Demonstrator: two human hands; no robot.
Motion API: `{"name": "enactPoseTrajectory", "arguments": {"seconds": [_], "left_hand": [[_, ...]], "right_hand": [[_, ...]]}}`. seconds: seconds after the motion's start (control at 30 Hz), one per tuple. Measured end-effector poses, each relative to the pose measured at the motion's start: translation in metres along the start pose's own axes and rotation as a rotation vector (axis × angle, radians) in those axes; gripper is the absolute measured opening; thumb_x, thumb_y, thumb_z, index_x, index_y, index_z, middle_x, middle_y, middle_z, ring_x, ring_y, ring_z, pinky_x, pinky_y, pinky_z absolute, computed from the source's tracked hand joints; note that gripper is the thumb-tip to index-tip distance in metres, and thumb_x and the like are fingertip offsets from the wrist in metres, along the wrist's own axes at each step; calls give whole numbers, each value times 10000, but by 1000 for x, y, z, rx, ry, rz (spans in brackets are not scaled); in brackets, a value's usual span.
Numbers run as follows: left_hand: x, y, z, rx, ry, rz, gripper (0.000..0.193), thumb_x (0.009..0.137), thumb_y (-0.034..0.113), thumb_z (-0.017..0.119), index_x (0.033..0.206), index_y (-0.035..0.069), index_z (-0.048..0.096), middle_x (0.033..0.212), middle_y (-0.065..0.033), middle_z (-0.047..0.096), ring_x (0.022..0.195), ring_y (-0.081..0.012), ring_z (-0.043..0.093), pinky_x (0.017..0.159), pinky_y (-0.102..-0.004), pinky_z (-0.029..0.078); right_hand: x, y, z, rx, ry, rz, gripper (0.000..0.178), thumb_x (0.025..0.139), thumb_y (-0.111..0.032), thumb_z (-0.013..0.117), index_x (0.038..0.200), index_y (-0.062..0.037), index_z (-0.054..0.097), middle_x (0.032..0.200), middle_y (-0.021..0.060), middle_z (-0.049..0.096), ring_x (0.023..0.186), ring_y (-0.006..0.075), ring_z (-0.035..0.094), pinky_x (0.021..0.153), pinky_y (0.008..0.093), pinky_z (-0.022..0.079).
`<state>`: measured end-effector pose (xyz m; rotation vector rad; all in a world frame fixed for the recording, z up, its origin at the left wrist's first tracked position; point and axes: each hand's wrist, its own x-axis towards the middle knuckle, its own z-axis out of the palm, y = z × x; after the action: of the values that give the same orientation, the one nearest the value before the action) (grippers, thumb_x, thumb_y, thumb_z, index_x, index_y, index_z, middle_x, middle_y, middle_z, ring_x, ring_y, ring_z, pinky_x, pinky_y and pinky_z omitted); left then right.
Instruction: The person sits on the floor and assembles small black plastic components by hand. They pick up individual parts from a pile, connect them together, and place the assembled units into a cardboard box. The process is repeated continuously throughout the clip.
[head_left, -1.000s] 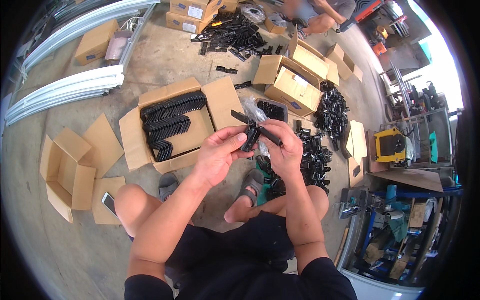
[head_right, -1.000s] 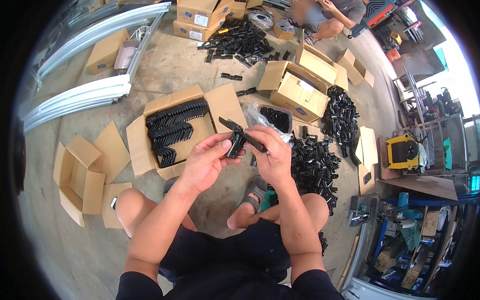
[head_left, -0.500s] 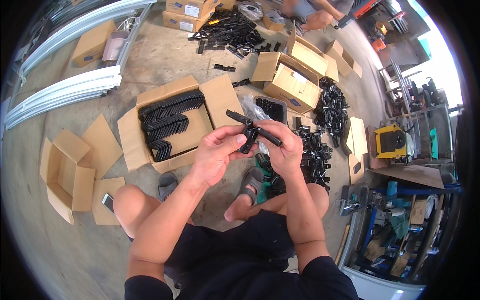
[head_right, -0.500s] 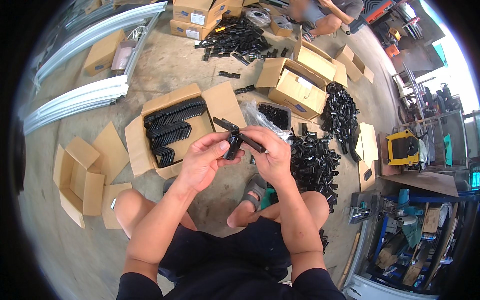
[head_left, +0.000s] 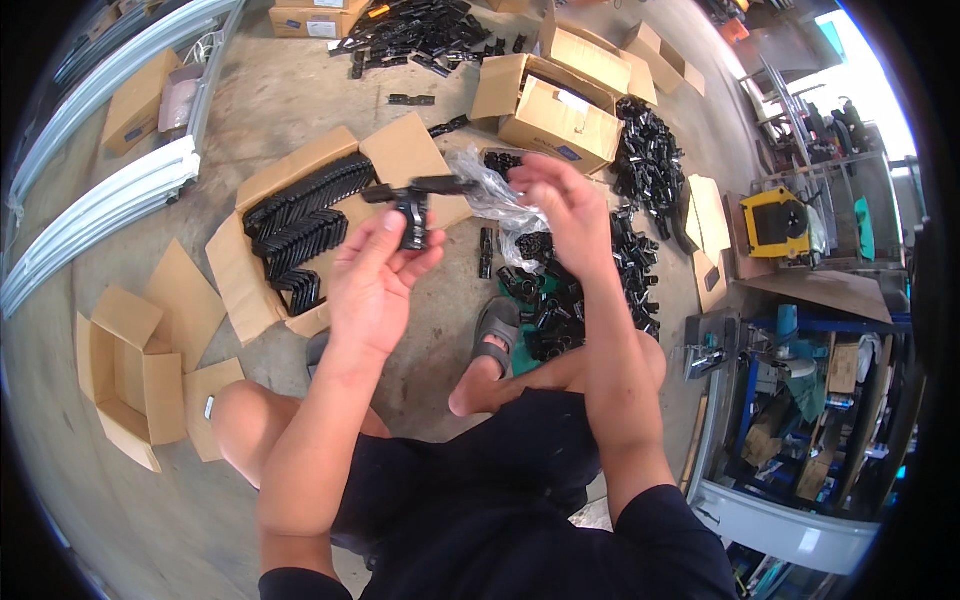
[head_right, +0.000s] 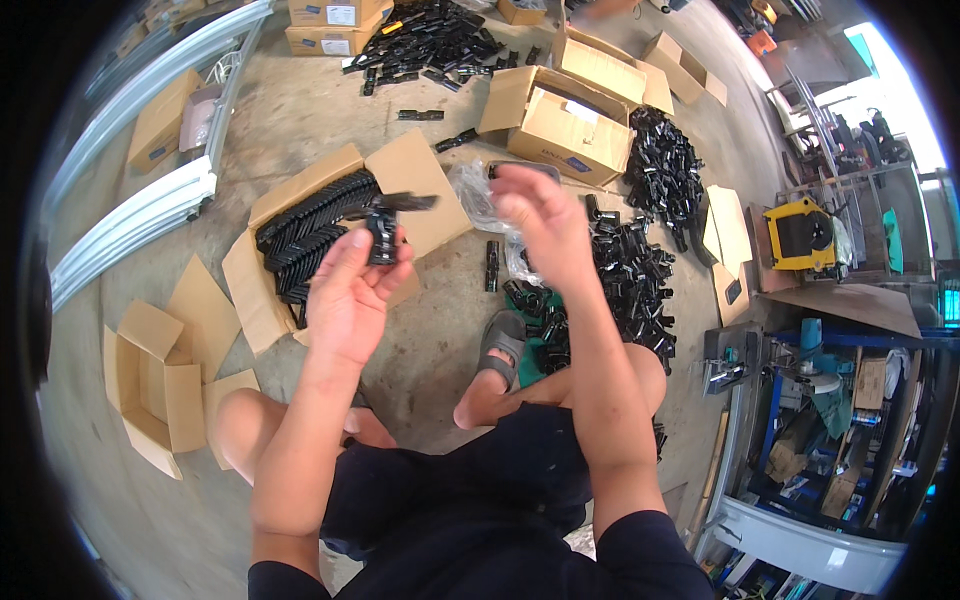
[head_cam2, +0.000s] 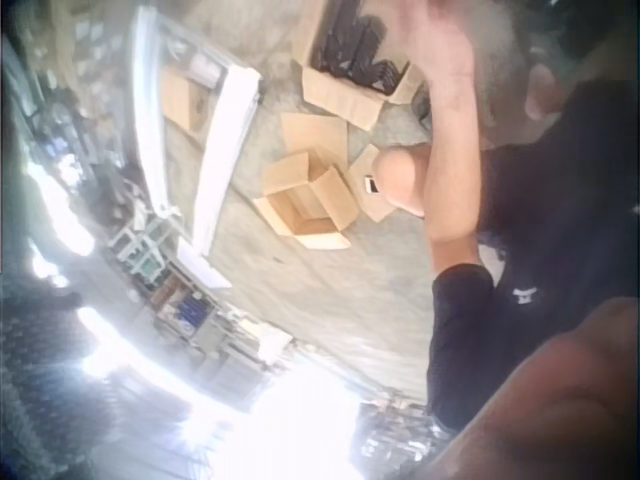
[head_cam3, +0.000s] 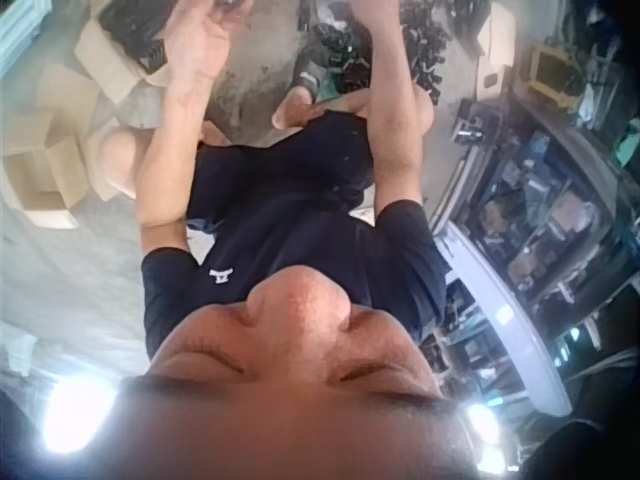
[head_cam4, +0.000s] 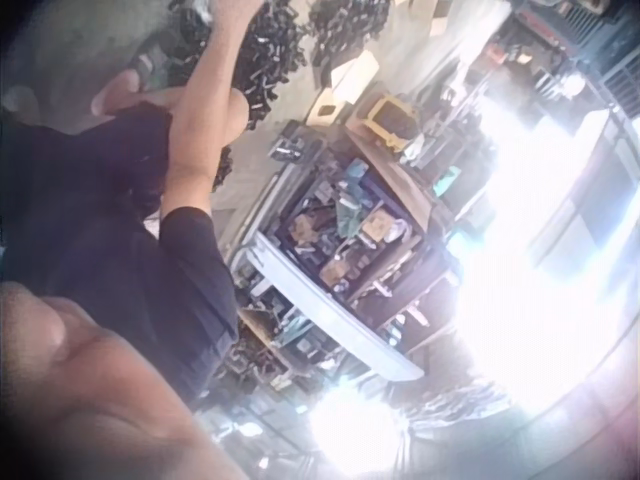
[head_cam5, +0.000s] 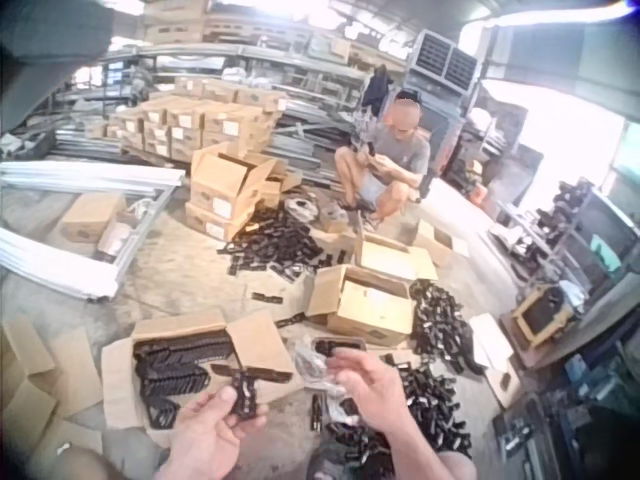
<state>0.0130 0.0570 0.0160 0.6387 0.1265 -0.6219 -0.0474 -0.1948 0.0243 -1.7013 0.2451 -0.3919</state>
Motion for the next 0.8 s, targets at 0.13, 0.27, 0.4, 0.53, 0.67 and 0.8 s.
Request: {"name": "enactPoseTrajectory", "arguments": {"seconds": [0.13,0.27,0.4,0.53,0.67,0.8], "left_hand": [[9,10,-18,18,81,56,248,1008,200,685,1207,52,683,1162,-168,736,1021,-270,738,847,-374,638],[12,12,-10,47,154,41,249,1010,234,686,1215,92,674,1180,-137,734,1051,-262,723,852,-376,610],[16,20,-16,101,268,99,248,1027,228,655,1222,74,658,1168,-121,732,986,-264,733,823,-369,609],[19,17,-16,160,279,71,271,1037,246,637,1254,84,653,1200,-133,727,1028,-247,722,829,-362,602],[23,10,-11,189,325,44,262,1041,219,627,1260,77,646,1152,-132,736,968,-261,731,789,-368,604],[31,5,-11,183,320,34,235,1024,193,652,1229,78,657,1125,-138,742,940,-264,738,759,-367,610]], "right_hand": [[36,102,-69,-265,274,373,288,996,-222,685,1080,51,727,923,95,752,808,151,696,746,316,565],[2,238,-149,-821,274,613,281,861,-308,761,825,-31,785,853,211,749,849,367,739,802,453,579],[-20,284,-110,-963,155,704,225,864,-264,759,977,-72,796,1018,212,753,988,397,724,889,473,576],[-30,310,-93,-1017,137,740,217,879,-253,742,984,-67,776,1029,209,752,1019,393,713,889,477,569],[-22,332,-75,-1111,113,717,234,883,-257,731,987,-51,773,1064,223,739,1026,397,710,902,487,570],[-20,352,-66,-1140,198,735,228,869,-238,733,901,-13,755,1011,246,743,990,420,719,885,490,576]]}}
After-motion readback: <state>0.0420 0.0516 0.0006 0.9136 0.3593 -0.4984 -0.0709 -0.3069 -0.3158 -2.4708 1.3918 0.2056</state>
